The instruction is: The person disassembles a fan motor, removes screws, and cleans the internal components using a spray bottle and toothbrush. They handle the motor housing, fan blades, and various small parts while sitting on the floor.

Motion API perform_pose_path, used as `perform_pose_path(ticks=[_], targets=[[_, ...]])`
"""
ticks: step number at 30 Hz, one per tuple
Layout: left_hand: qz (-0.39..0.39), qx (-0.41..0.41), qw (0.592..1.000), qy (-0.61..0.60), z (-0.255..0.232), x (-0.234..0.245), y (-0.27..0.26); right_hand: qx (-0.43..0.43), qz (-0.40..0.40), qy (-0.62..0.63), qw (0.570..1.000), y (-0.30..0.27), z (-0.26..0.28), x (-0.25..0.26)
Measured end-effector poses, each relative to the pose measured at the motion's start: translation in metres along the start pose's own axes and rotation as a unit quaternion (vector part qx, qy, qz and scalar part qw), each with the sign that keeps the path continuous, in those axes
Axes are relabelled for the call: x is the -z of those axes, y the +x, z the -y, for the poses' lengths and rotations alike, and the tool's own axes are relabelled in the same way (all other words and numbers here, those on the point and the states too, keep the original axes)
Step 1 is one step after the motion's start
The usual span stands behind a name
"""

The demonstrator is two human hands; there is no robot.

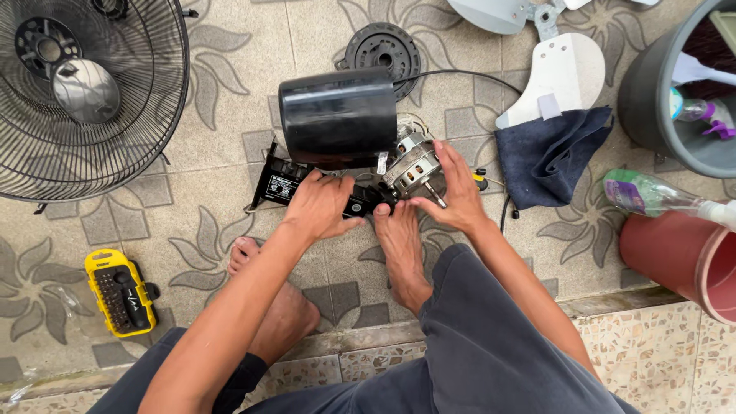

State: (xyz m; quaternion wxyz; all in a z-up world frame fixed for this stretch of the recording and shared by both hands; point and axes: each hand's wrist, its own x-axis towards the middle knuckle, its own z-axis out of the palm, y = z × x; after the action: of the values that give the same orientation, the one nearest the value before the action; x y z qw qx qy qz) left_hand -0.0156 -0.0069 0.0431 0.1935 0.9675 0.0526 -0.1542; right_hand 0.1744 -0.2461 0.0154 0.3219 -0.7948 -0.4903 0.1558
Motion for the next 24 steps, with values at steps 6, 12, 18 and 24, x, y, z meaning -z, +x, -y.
perform_pose_path(ticks=[6, 12, 18, 24], targets=[[-0.074, 0.014, 0.992, -0.098, 0.003, -0.011, -0.002, -0.027, 0.062, 0.000, 0.998, -0.003, 0.006, 0.010], [-0.099, 0.002, 0.989, -0.114, 0.004, -0.006, -0.006, -0.047, -0.028, 0.004, 0.999, -0.001, 0.028, 0.009], [-0.250, -0.034, 0.965, -0.066, -0.003, -0.005, -0.027, 0.120, -0.032, -0.034, 0.992, 0.013, 0.083, -0.013], [-0.306, 0.376, 0.800, -0.353, -0.051, -0.078, -0.075, 0.098, 0.277, -0.115, 0.949, 0.084, 0.118, -0.053]])
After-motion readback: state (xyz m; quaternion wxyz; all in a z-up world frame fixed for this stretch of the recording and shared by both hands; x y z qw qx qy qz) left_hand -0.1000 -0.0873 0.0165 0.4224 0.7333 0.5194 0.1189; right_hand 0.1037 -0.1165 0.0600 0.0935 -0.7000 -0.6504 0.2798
